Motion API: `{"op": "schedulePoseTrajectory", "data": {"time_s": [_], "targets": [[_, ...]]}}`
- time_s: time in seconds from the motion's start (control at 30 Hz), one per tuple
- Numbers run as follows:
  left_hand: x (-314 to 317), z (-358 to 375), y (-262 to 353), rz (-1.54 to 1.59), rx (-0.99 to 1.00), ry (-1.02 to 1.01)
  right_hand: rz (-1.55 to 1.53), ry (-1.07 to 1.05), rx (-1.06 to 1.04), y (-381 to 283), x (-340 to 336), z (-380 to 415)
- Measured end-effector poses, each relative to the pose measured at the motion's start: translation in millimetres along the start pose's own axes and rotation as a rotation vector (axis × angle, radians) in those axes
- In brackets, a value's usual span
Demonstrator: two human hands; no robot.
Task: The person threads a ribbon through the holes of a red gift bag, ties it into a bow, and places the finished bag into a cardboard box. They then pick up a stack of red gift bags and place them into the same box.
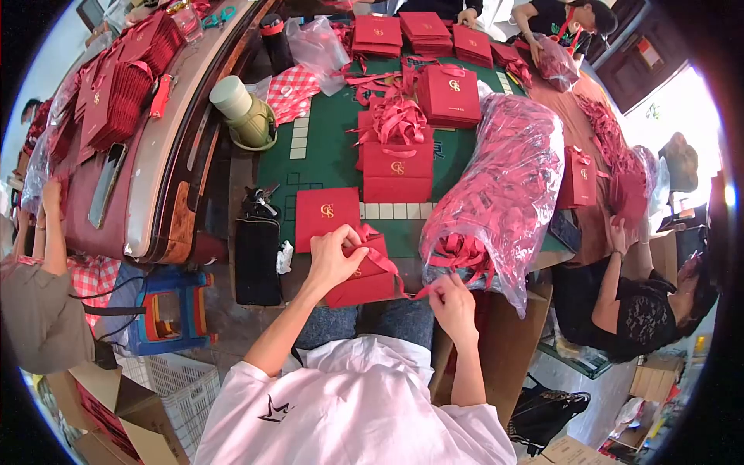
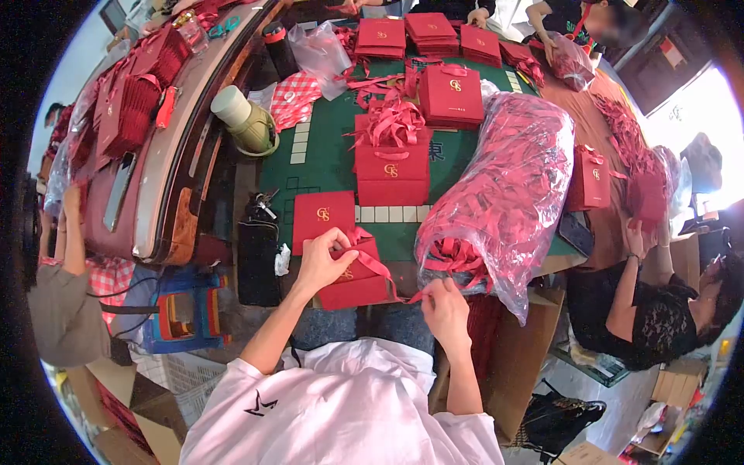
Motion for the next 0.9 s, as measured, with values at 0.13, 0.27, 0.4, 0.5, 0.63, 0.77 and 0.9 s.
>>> {"op": "schedulePoseTrajectory", "data": {"time_s": [0.13,0.27,0.4,0.5,0.63,0.77,0.9], "targets": [[4,-1,-4,0.009,0.007,-0.003,0.091,0.142,0.218,12,-13,11],[10,-4,-4,-0.009,-0.042,-0.033,0.289,0.067,0.371,35,5,9],[13,-5,-8,0.012,-0.055,-0.033,0.159,0.191,0.265,44,19,9],[20,-6,-9,0.007,-0.023,-0.031,0.085,0.217,0.299,41,16,10],[31,-3,-8,0.086,0.046,-0.024,-0.106,0.273,0.209,15,4,4],[7,12,32,-0.202,0.266,0.193,-0.374,0.262,0.052,-22,12,-10],[7,31,35,0.37,0.131,-0.09,-0.437,0.103,-0.036,-58,30,-29]]}}
Point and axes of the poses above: each hand's wrist, its own z-axis away from the middle knuckle, its own x-axis out of the palm, y = z × x, the point moved 7 cm from there along -z, towards the middle knuckle, and after that the axes turned 6 degrees about -x, right-handed, at the moved point
